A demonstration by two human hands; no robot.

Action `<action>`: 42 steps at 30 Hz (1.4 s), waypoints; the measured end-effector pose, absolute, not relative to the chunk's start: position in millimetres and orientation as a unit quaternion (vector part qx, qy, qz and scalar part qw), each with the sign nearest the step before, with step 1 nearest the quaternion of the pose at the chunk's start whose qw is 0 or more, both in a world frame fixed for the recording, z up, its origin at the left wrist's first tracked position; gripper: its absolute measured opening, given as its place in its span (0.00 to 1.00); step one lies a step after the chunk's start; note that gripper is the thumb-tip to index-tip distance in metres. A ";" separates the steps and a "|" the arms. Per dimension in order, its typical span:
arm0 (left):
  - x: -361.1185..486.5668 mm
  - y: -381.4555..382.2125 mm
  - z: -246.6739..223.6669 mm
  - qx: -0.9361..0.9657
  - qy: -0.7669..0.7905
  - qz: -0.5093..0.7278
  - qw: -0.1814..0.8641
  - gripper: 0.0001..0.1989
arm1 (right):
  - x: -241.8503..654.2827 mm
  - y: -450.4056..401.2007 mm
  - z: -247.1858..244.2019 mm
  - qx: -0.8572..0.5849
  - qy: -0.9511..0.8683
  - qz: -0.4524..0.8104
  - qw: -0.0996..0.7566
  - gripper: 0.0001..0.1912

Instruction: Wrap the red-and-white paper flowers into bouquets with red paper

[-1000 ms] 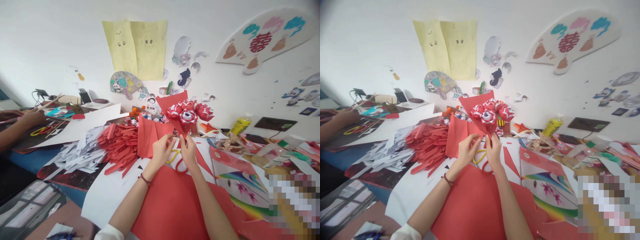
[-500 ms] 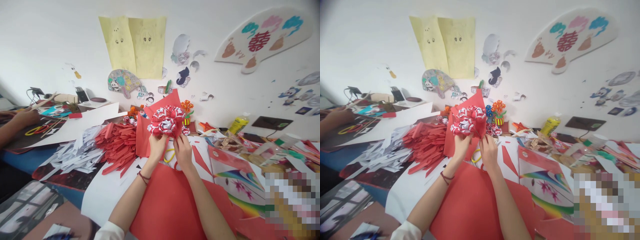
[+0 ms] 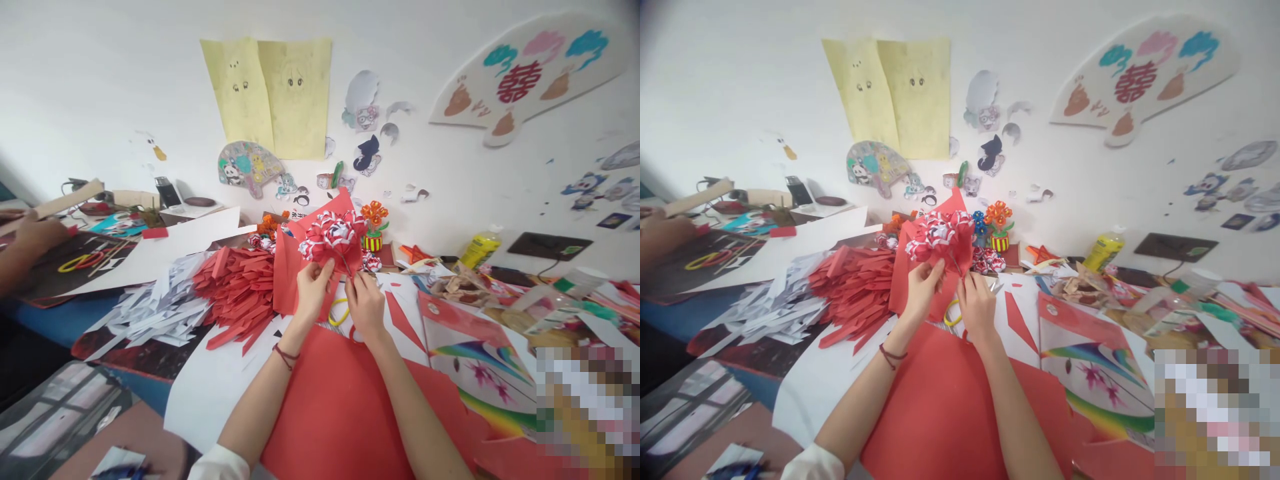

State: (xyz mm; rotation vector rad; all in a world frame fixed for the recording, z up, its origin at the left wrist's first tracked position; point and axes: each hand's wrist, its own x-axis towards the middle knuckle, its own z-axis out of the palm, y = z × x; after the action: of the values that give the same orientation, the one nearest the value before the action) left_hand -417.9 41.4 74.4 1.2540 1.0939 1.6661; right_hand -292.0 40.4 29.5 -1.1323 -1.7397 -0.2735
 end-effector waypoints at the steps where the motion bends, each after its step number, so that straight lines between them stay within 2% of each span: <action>1: -419.0 40.7 75.8 0.499 0.412 0.654 0.391 0.20 | -292.9 39.9 30.5 -0.468 -0.714 -0.097 0.511 0.11; 6: -421.1 38.0 78.7 0.542 0.359 0.648 0.397 0.16 | -296.0 36.4 39.4 -0.459 -0.693 0.017 0.556 0.14; 9: -421.8 36.4 77.2 0.569 0.392 0.645 0.327 0.16 | -295.9 34.9 43.7 -0.437 -0.700 0.088 0.557 0.15; 12: -427.1 32.9 76.0 0.598 0.463 0.634 0.164 0.14 | -295.4 34.7 44.7 -0.425 -0.708 0.127 0.550 0.15; 15: -437.5 28.5 78.5 0.650 0.487 0.580 -0.062 0.10 | -294.5 35.8 43.6 -0.438 -0.708 0.097 0.546 0.15; 17: -445.3 26.1 83.4 0.722 0.452 0.490 -0.186 0.09 | -293.4 36.6 42.3 -0.449 -0.712 0.066 0.537 0.15; 20: -454.4 24.8 93.4 0.817 0.389 0.329 -0.269 0.15 | -291.1 37.9 40.0 -0.450 -0.728 0.038 0.516 0.13; 25: -462.2 29.4 101.1 0.852 0.367 0.239 -0.288 0.16 | -288.1 40.9 35.6 -0.435 -0.750 0.016 0.497 0.10; 33: -467.2 35.7 99.4 0.861 0.360 0.236 -0.271 0.15 | -288.9 41.1 35.5 -0.437 -0.765 -0.013 0.472 0.11; 42: -469.4 32.9 100.8 0.858 0.352 0.227 -0.296 0.15 | -287.4 41.9 34.3 -0.434 -0.769 -0.024 0.469 0.12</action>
State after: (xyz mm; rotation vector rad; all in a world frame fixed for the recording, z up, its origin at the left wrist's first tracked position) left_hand -469.4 32.9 100.8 3.3633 1.3811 0.8910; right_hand -287.4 41.9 34.3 -1.0651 -1.8846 -0.0586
